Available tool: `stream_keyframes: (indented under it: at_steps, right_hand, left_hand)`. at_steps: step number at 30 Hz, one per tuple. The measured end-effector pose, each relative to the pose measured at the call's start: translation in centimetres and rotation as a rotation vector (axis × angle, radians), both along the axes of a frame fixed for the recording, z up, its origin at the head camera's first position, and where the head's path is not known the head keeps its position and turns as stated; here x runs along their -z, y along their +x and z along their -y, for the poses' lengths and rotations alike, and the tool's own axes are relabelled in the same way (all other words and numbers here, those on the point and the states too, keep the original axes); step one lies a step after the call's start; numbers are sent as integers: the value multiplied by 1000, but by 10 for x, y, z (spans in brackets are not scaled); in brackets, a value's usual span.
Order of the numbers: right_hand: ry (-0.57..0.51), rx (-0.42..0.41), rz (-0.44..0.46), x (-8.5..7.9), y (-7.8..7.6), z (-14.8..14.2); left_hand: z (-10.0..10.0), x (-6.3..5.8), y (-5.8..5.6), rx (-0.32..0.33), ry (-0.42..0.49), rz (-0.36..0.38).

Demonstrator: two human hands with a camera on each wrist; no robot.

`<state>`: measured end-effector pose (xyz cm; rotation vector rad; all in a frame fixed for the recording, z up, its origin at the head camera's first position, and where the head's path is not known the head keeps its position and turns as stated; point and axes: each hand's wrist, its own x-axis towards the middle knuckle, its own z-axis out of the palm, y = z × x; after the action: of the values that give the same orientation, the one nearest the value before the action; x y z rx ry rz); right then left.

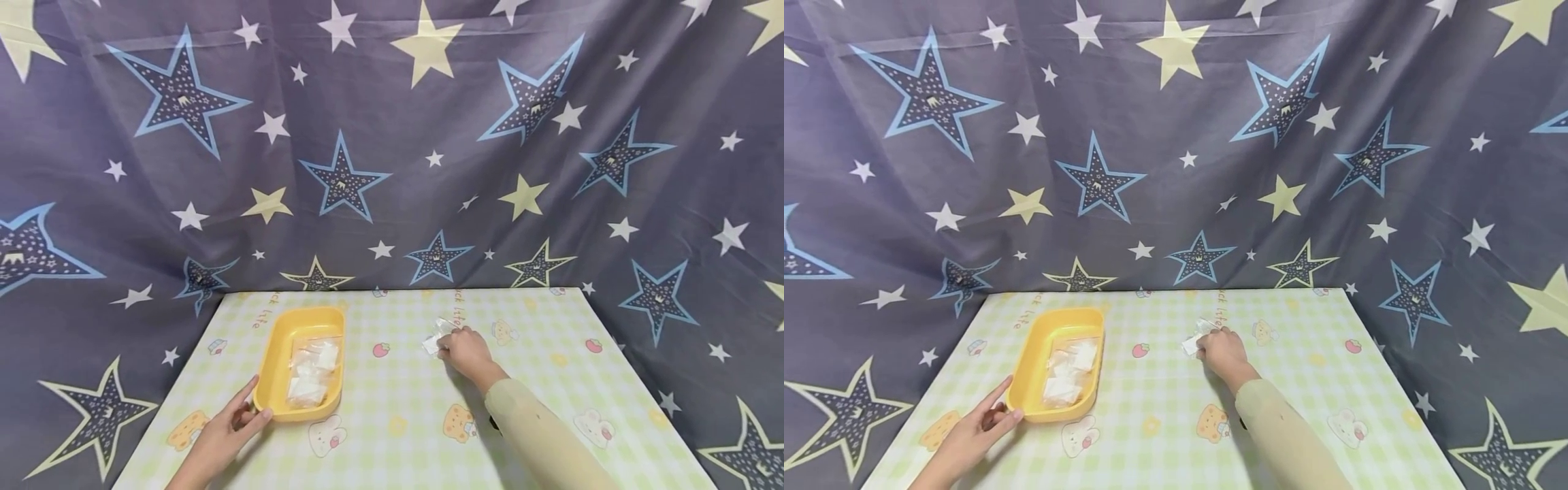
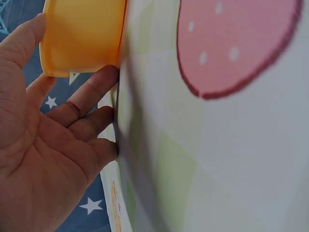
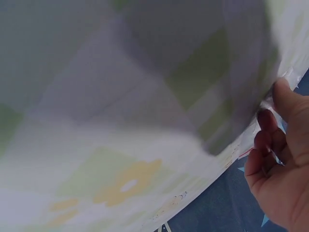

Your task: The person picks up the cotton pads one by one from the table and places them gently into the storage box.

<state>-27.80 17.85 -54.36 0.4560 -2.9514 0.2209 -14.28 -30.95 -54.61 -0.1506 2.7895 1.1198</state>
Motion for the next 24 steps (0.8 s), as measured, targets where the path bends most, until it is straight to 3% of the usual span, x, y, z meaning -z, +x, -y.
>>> stream_keyframes:
  at_steps: [7,15,24]
  right_hand:
    - [-31,24,-35,2,3,1]
    - [-136,46,-13,0,4,0]
    - [-211,-12,-64,-7,5,10]
  left_hand:
    - [0,2,-1,-3,4,-5]
    - [0,1,-2,3,12,7]
    - [1,1,-1,3,8,4]
